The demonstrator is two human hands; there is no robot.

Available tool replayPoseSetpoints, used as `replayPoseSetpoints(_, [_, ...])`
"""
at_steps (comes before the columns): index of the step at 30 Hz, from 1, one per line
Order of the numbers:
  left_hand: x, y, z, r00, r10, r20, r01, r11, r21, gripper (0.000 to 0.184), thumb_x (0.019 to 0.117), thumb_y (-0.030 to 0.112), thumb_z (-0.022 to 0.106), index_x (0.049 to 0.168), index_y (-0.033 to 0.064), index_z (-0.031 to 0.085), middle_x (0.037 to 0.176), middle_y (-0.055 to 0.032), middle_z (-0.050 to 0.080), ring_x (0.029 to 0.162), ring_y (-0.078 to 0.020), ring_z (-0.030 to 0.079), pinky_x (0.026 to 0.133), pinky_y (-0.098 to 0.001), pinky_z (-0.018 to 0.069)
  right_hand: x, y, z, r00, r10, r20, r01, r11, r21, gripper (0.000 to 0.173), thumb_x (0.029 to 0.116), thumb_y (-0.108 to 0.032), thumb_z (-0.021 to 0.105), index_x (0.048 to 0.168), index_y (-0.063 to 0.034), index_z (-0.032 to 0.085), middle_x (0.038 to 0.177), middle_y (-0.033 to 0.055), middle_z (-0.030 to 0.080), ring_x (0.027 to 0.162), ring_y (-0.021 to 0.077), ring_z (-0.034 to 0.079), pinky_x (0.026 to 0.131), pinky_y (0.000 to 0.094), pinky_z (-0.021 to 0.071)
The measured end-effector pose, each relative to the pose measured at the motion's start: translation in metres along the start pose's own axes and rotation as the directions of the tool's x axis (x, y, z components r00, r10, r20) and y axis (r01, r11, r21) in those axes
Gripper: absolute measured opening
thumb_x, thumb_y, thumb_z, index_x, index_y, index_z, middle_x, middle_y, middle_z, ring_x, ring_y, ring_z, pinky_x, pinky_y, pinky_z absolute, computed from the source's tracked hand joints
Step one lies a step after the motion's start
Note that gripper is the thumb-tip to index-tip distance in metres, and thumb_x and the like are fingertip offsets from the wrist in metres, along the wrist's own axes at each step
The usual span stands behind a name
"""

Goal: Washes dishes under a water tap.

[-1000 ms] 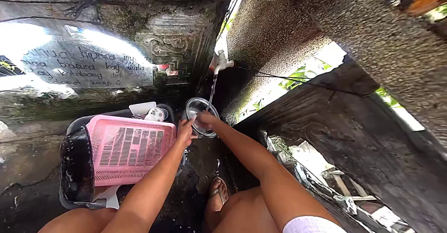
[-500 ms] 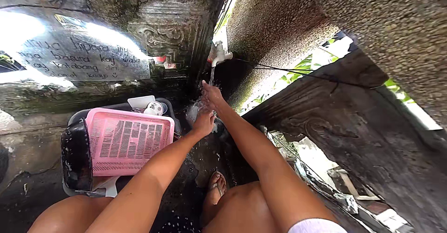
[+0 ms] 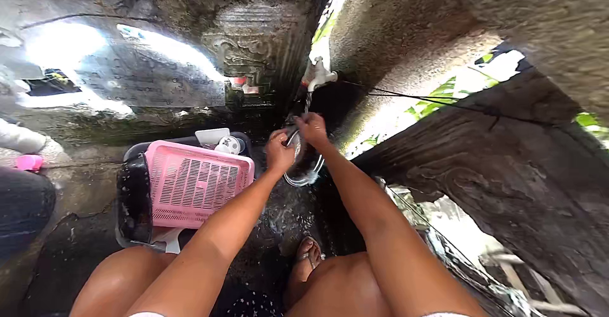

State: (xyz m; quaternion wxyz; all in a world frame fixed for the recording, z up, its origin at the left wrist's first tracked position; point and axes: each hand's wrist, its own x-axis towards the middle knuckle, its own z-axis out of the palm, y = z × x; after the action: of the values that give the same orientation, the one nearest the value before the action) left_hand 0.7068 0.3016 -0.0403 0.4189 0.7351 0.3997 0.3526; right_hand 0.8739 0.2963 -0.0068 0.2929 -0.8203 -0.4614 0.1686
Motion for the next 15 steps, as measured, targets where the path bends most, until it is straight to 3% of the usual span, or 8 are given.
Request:
replayPoseSetpoints(2, [-0.001,0.001,-0.01,0.999,-0.013,0.029,0.014,1.0,-0.008,0.009,0.0847,0.013,0.076,0.083,0.0071,0.069,0.139,-0.0052,0.062,0.126,-0.0206,0.061,0.102,-0.0458,0.0558,0.003,0.002,-0.008,0.988,0.154,-0.029,-0.15,0.984,0.096,0.041,0.1014,-0.041,0.059,0.106,-0.0026,0.074,0.1,0.0216,0.073,0.096,0.0378,0.07,0.086,0.0659,0.0545])
replayPoseSetpoints(3, [0.001,0.003,-0.015,0.993,-0.055,0.109,0.053,0.998,0.02,0.011,0.086,0.017,0.077,0.09,0.007,0.074,0.142,-0.0064,0.06,0.127,-0.0218,0.06,0.103,-0.046,0.0552,0.0,-0.003,-0.005,0.99,0.138,-0.002,-0.138,0.99,0.028,0.042,0.1025,-0.04,0.058,0.106,-0.0009,0.073,0.101,0.0242,0.072,0.098,0.0409,0.069,0.087,0.0683,0.0528])
replayPoseSetpoints(4, [0.006,0.006,-0.018,0.973,-0.116,0.201,0.105,0.992,0.066,0.02,0.0869,0.022,0.077,0.1,0.0063,0.077,0.143,-0.009,0.059,0.127,-0.0241,0.06,0.105,-0.0474,0.0537,-0.005,-0.011,0.002,0.996,0.065,0.053,-0.058,0.992,-0.115,0.045,0.1034,-0.041,0.055,0.103,-0.0002,0.072,0.102,0.0256,0.071,0.101,0.0434,0.068,0.088,0.0695,0.0518])
replayPoseSetpoints(6, [0.015,0.006,-0.024,0.939,-0.173,0.297,0.138,0.981,0.137,0.034,0.0872,0.024,0.074,0.114,0.0035,0.073,0.139,-0.0141,0.062,0.127,-0.0271,0.061,0.107,-0.0486,0.0512,-0.015,-0.029,0.02,0.974,-0.109,0.2,0.172,0.927,-0.333,0.048,0.1045,-0.043,0.048,0.102,-0.0031,0.075,0.113,0.0226,0.072,0.117,0.0414,0.065,0.103,0.0647,0.0469])
replayPoseSetpoints(8, [0.018,-0.004,-0.026,0.959,-0.093,0.267,0.08,0.995,0.058,0.024,0.0876,0.018,0.072,0.103,0.0009,0.076,0.143,-0.0136,0.061,0.133,-0.0261,0.057,0.112,-0.0466,0.047,-0.01,-0.031,0.018,0.972,-0.135,0.192,0.186,0.942,-0.279,0.047,0.1038,-0.041,0.051,0.102,-0.0014,0.075,0.113,0.0228,0.072,0.117,0.0406,0.065,0.104,0.0637,0.0476])
replayPoseSetpoints(12, [0.012,-0.011,-0.021,0.976,0.04,0.213,-0.046,0.999,0.025,0.012,0.0868,0.016,0.072,0.083,0.0068,0.078,0.151,-0.0002,0.057,0.149,-0.0224,0.04,0.122,-0.0583,0.0302,0.002,-0.008,0.0,0.975,0.221,0.037,-0.222,0.975,0.026,0.045,0.1022,-0.037,0.062,0.109,0.0062,0.07,0.11,0.0295,0.068,0.106,0.0412,0.064,0.094,0.0645,0.0474])
replayPoseSetpoints(13, [0.011,-0.011,-0.019,0.969,0.019,0.247,-0.036,0.997,0.065,0.014,0.088,0.02,0.071,0.085,0.0087,0.079,0.153,0.0031,0.055,0.152,-0.0219,0.035,0.122,-0.0622,0.0272,0.0,-0.007,0.002,0.976,0.214,0.047,-0.214,0.977,-0.001,0.044,0.1015,-0.036,0.063,0.104,0.0064,0.071,0.106,0.0298,0.068,0.103,0.0419,0.064,0.091,0.0656,0.0465])
replayPoseSetpoints(15, [0.012,-0.012,-0.019,0.945,-0.044,0.324,-0.003,0.99,0.143,0.017,0.0886,0.023,0.069,0.088,0.0081,0.078,0.152,0.001,0.056,0.149,-0.0234,0.039,0.119,-0.0598,0.0326,-0.01,-0.014,0.012,0.985,0.095,0.144,-0.068,0.981,-0.183,0.043,0.1033,-0.037,0.057,0.101,0.0024,0.073,0.107,0.029,0.07,0.109,0.0448,0.065,0.095,0.0691,0.0461])
